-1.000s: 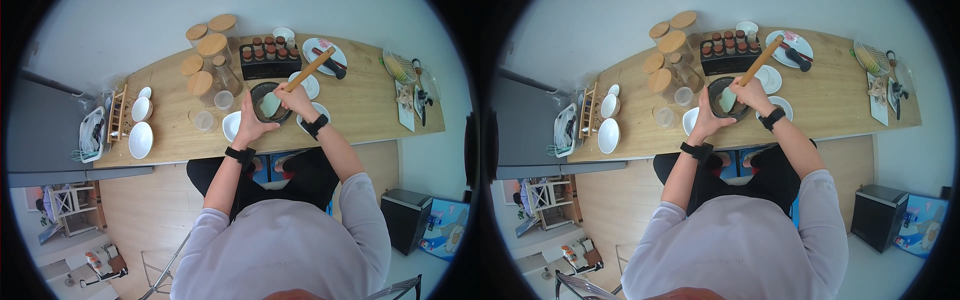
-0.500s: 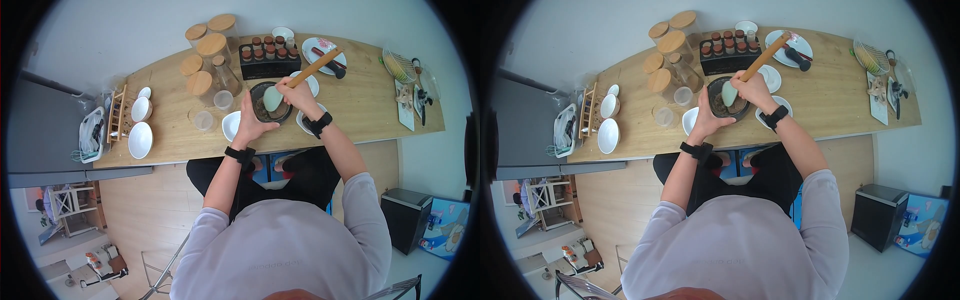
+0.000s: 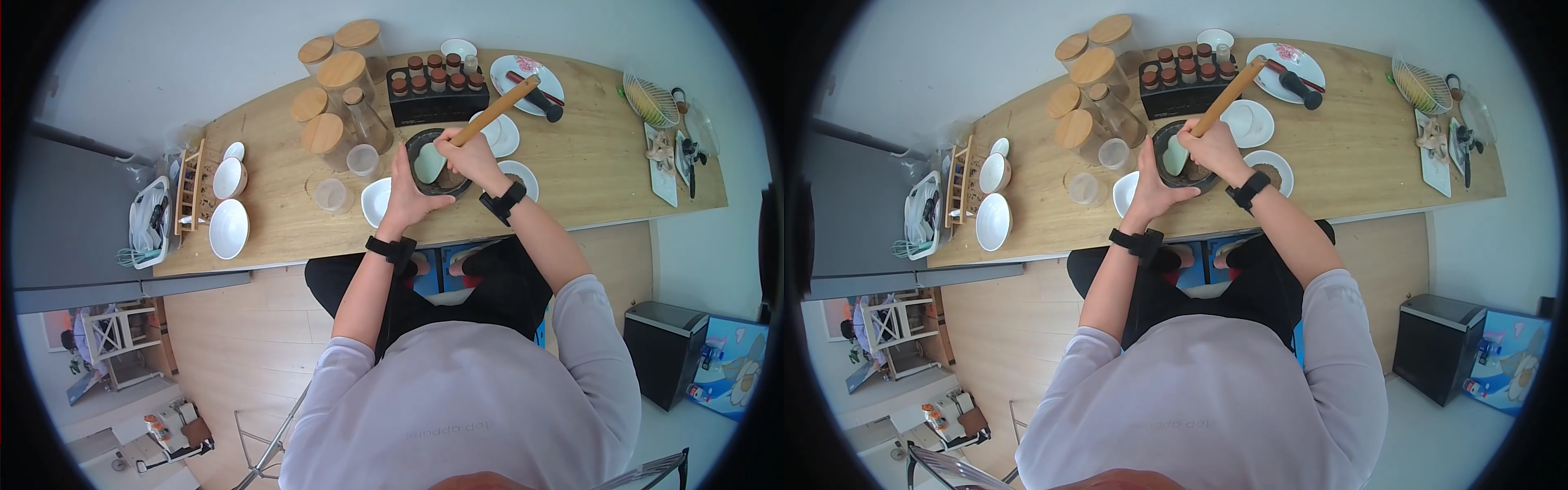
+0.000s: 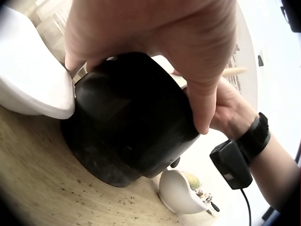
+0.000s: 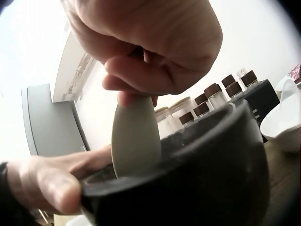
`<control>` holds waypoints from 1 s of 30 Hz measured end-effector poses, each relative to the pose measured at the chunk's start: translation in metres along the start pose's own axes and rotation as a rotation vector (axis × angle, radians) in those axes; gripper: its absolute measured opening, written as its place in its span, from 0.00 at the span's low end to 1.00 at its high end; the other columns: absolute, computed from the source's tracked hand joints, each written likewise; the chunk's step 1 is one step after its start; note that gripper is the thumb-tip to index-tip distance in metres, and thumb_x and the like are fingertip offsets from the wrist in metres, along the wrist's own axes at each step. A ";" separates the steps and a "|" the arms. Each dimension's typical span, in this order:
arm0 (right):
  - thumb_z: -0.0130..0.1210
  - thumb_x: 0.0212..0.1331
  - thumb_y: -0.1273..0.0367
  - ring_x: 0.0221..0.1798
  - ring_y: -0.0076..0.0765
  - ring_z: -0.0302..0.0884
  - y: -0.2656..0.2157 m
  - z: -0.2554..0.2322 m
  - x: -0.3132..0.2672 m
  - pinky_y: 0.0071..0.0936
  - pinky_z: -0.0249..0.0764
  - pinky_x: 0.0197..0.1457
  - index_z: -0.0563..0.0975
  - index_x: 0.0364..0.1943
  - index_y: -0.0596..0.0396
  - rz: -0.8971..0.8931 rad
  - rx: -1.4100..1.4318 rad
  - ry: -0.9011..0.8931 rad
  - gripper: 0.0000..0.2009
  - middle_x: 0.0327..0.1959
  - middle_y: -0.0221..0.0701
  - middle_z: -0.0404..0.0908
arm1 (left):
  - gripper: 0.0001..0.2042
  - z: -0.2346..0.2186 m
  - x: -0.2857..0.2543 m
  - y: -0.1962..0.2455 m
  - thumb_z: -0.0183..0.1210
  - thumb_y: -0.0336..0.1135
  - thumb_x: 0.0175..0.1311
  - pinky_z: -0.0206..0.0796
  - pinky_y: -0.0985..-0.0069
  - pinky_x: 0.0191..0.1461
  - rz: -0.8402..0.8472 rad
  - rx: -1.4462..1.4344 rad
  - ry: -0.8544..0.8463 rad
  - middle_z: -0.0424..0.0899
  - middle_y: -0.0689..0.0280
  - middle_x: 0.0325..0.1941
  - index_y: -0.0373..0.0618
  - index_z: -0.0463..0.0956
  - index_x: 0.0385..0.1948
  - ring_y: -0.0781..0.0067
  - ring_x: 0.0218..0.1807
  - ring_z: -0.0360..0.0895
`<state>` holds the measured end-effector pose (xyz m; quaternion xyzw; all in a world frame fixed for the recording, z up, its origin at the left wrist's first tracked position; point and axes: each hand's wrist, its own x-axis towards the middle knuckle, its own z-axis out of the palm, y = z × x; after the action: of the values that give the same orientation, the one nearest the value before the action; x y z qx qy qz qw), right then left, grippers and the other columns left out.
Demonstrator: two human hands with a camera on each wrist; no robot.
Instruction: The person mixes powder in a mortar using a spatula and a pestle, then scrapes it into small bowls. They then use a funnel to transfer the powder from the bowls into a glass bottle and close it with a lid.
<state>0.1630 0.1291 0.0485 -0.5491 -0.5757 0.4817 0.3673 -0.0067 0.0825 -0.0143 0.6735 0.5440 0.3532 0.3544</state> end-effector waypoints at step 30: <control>0.56 0.56 0.65 0.25 0.37 0.80 -0.007 -0.005 -0.002 0.32 0.73 0.31 0.82 0.29 0.58 -0.257 -0.188 0.076 0.10 0.20 0.36 0.81 | 0.69 0.001 0.000 0.003 0.82 0.43 0.30 0.49 0.62 0.79 0.000 0.005 0.030 0.50 0.42 0.75 0.29 0.36 0.73 0.46 0.77 0.51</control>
<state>0.1658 0.1285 0.0566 -0.5207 -0.6693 0.3537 0.3947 -0.0049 0.0818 -0.0124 0.6691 0.5501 0.3618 0.3446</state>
